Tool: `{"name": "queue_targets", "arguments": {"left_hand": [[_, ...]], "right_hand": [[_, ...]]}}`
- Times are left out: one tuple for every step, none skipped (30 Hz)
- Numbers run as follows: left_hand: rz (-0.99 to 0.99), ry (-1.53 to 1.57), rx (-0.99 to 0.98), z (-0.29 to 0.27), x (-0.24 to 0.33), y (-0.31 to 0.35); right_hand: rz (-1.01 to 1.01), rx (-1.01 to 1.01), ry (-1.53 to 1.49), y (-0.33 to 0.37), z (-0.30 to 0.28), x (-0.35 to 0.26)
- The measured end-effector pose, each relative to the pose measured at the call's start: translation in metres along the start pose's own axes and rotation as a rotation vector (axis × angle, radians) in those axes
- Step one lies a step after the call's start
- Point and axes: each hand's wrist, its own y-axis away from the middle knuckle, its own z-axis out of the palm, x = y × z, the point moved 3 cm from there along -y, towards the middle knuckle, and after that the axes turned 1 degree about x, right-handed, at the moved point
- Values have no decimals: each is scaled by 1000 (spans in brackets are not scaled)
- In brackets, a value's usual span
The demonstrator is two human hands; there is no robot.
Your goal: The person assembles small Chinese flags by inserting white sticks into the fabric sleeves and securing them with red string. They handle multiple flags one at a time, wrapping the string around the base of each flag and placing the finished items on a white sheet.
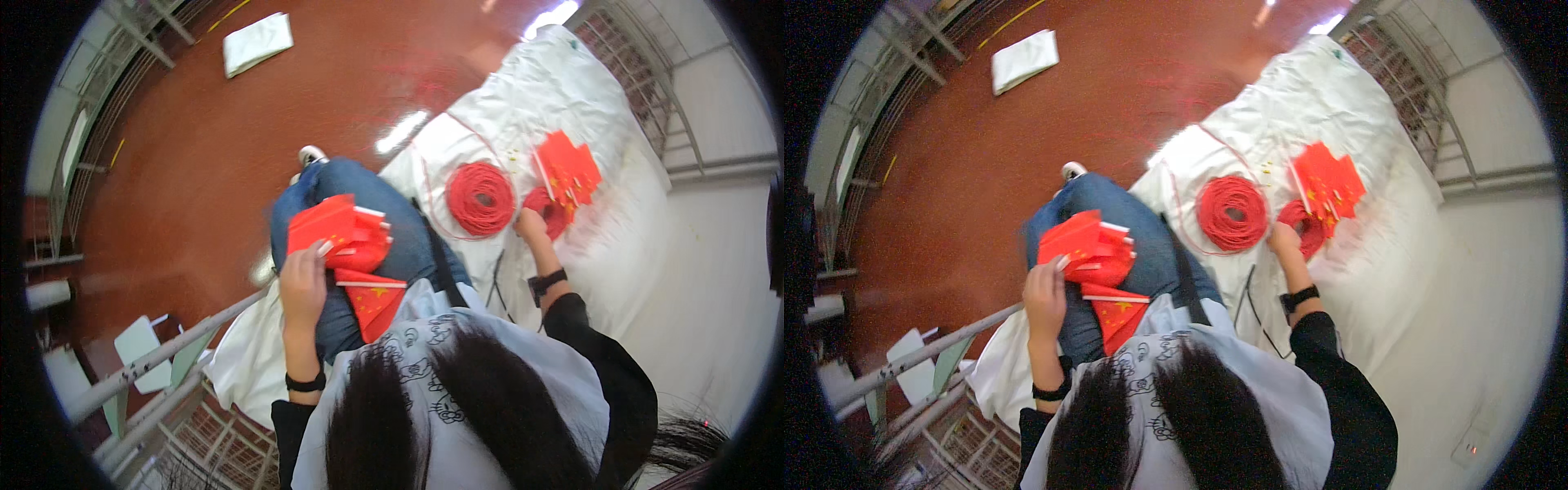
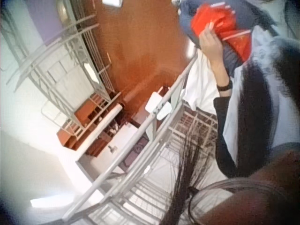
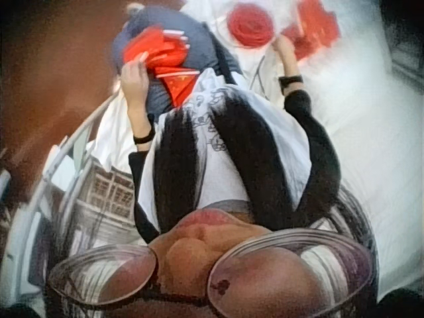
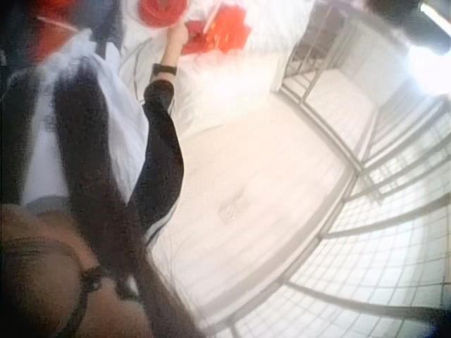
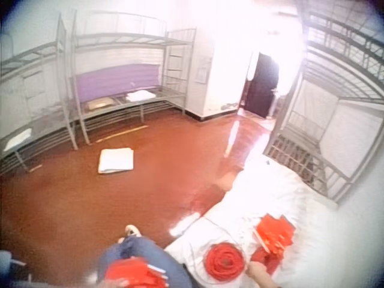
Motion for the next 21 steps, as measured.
{"name": "queue_targets", "arguments": {"left_hand": [[8,3,-21,1,0,0],[9,1,-47,0,-1,1],[3,13,-34,-1,-1,1],[-8,31,-27,-2,-2,1],[2,41,-11,-3,-2,1],[8,38,7,-5,-2,0],[12,43,16,-7,-2,0],[9,44,12,-8,-1,-1],[4,72,45,-10,0,-2],[2,95,65,-13,0,-4],[-6,118,77,-15,0,-5],[-14,146,89,-16,2,-6],[-28,168,104,-15,3,-8],[-46,186,119,-16,5,-8],[-71,199,138,-18,6,-7],[-64,198,142,-20,7,-7],[-60,205,148,-21,8,-8],[-66,217,152,-21,9,-8],[-50,207,148,-22,10,-8],[-49,199,133,-22,12,-8],[-45,192,119,-23,12,-8]], "right_hand": [[-24,22,-20,2,-3,-1],[-65,9,-57,5,-8,-4],[-31,-34,-74,10,-14,-5],[-25,67,-36,17,-25,-9],[-22,135,-45,26,-40,-11],[-53,207,-52,32,-61,-15],[-53,271,-55,41,-82,-19],[-25,325,-37,53,-104,-22],[-74,345,-246,65,-129,-23],[-172,359,-460,78,-152,-30],[-215,351,-691,88,-166,-41],[-326,343,-938,99,-181,-52],[-382,339,-1163,110,-193,-59],[-501,364,-1279,123,-202,-68],[-569,387,-1379,133,-205,-79],[-653,383,-1489,142,-207,-89],[-669,369,-1570,147,-208,-96],[-697,343,-1631,152,-206,-102],[-730,305,-1696,156,-204,-107],[-762,290,-1769,159,-202,-110],[-819,197,-1803,161,-198,-115]]}}
